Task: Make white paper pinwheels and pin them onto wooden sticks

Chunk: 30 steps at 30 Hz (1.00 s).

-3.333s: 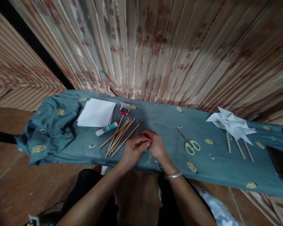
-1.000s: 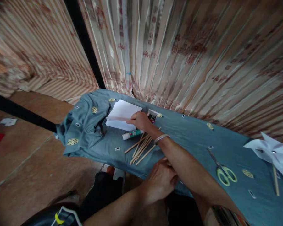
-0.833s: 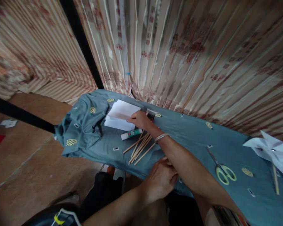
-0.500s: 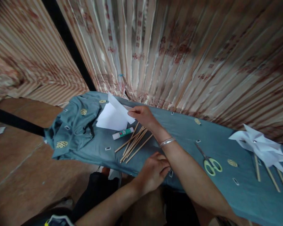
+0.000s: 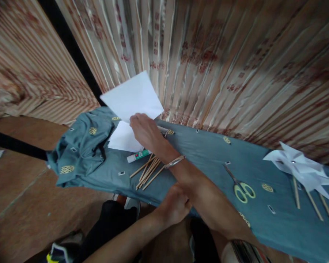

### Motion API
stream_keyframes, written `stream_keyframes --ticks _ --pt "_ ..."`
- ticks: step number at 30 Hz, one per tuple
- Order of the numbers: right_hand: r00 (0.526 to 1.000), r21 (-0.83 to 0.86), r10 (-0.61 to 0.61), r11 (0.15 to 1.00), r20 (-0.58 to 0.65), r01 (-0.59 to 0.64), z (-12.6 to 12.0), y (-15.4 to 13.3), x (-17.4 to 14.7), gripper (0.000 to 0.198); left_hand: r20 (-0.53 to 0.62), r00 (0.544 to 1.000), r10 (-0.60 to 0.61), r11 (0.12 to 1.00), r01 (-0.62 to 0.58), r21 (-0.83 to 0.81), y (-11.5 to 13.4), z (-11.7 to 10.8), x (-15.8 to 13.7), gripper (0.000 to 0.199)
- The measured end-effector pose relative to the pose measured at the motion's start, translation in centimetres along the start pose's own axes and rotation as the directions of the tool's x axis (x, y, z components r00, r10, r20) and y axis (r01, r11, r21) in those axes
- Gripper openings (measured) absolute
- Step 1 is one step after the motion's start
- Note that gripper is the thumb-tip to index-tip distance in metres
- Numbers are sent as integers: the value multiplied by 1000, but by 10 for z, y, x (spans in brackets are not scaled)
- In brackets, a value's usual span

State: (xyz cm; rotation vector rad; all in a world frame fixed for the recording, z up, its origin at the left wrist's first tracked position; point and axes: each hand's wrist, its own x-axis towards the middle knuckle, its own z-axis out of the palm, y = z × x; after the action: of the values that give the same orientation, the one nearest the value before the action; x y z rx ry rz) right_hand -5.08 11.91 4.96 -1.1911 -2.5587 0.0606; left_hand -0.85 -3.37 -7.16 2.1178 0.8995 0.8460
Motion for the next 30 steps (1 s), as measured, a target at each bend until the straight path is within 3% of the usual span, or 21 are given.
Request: stream_keyframes --ticks 2,5,7,12,20,23,27,30 --pt "982 -6 -96 995 164 98 32 -5 -1 29 -9 999 -43 998 43 -47 4 -3 -1 28" --pt "958 41 -140 990 249 134 70 -6 -8 26 4 996 -85 989 85 -120 9 -8 -4 29" --pt "951 72 -135 990 279 119 81 -3 -12 23 30 996 -85 987 88 -134 11 -10 -6 29" --pt "954 172 -59 985 295 7 80 7 -9 18 97 993 -63 996 68 -55 12 -7 -10 25" --pt "962 305 45 944 270 -130 81 21 -3 19 95 995 -44 999 46 -15 16 -7 -9 24" --pt "965 296 43 947 259 -122 80 19 -7 22 111 993 -45 999 47 -18 16 -7 -8 24" --pt "970 254 -7 966 243 -57 78 7 -10 50 112 992 -54 998 58 -31 18 -7 -8 28" --pt "963 229 -47 973 266 -16 79 1 -6 51 109 992 -70 998 70 0 18 -5 -9 30"
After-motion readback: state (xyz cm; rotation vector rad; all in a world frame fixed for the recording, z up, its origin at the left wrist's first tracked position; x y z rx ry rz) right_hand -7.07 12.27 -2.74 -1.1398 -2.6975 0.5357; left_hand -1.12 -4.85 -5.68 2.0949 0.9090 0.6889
